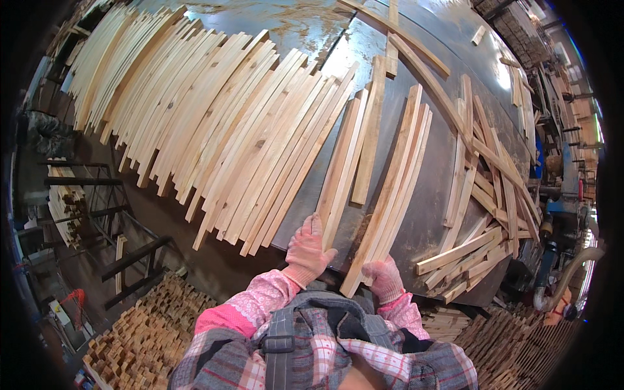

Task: The person sorts wood slats on a circular metal table by hand, aligning them into rows and gathering loose pieces into a stack.

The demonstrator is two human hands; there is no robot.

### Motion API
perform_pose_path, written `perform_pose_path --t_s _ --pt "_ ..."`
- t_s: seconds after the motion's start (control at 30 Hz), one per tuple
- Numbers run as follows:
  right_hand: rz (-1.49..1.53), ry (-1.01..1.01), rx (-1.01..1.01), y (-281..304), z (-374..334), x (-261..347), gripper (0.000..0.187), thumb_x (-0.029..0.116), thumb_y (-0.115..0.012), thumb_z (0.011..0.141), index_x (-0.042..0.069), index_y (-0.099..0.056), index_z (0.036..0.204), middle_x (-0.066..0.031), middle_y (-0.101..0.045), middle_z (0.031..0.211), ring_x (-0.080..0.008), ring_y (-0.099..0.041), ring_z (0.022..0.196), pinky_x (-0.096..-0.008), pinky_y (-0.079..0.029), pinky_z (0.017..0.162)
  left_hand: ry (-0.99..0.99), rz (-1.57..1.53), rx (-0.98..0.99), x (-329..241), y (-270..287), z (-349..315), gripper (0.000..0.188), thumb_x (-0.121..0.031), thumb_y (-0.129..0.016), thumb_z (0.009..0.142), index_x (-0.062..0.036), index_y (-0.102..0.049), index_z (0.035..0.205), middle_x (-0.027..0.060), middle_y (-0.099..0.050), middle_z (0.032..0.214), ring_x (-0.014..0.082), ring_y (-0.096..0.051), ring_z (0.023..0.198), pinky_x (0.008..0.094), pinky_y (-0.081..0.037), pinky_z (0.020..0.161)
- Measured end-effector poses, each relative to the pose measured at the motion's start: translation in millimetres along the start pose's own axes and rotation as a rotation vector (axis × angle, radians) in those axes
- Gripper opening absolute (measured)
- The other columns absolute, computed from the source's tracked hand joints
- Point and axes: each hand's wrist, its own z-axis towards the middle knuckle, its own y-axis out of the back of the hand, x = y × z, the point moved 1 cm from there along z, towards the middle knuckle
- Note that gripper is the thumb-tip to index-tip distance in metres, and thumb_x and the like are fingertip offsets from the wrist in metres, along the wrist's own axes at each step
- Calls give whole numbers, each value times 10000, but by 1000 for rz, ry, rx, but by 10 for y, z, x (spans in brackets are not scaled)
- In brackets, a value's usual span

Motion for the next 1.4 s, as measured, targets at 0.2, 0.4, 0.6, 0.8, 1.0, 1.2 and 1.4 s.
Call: perform_pose_path --t_s 0.2,0.4,0.6,0.8,1.0,1.2,1.4 --pt "-108 59 -54 104 27 5 570 9 -620 696 -1 -581 1265 -60 -662 1021 -193 -662 879 -307 -561 802 186 -322 69 223 33 126 985 -295 -803 733 11 -300 1523 285 -498 1388 417 -555 1226 424 -467 1033" --pt "11 1 16 383 -150 54 546 50 -595 692 -47 -581 1230 -127 -689 1007 -263 -697 876 -376 -592 809 277 -416 229 168 331 282 788 -263 -766 726 -21 -470 1415 256 -593 1311 386 -579 1224 428 -471 1042" --pt "91 32 70 468 -144 108 726 44 -581 579 -79 -506 1290 -204 -648 1051 -351 -670 912 -467 -598 834 132 -266 144 -98 -131 327 713 -269 -746 732 28 -514 1337 263 -674 1145 408 -646 1101 432 -518 974" --pt "180 138 147 528 -342 249 558 34 -551 666 -106 -551 1206 -188 -668 1002 -309 -699 867 -414 -605 817 177 -336 99 -4 211 239 730 -208 -714 719 -40 -491 1393 254 -680 1138 399 -672 1052 432 -542 912" --pt "-224 120 -22 232 -319 343 331 72 -664 726 -17 -653 1044 -17 -651 858 -78 -570 663 -227 -458 581 176 -149 43 473 248 194 781 -236 -746 722 -18 -463 1416 244 -668 1173 381 -663 1077 437 -528 939" --pt "-737 31 -70 -369 330 -294 511 255 -763 764 -4 -603 1175 -126 -714 920 -203 -705 789 -325 -570 718 230 120 123 124 316 202 819 -348 -748 752 -25 -440 1439 255 -547 1310 424 -591 1159 465 -487 994" --pt "-1247 -162 442 -546 614 -202 676 560 -698 761 8 -691 1150 -249 -713 1058 -367 -699 1023 -424 -543 884 116 14 -111 332 276 70 883 -325 -750 782 43 -365 1486 297 -508 1333 428 -540 1219 450 -459 1030"
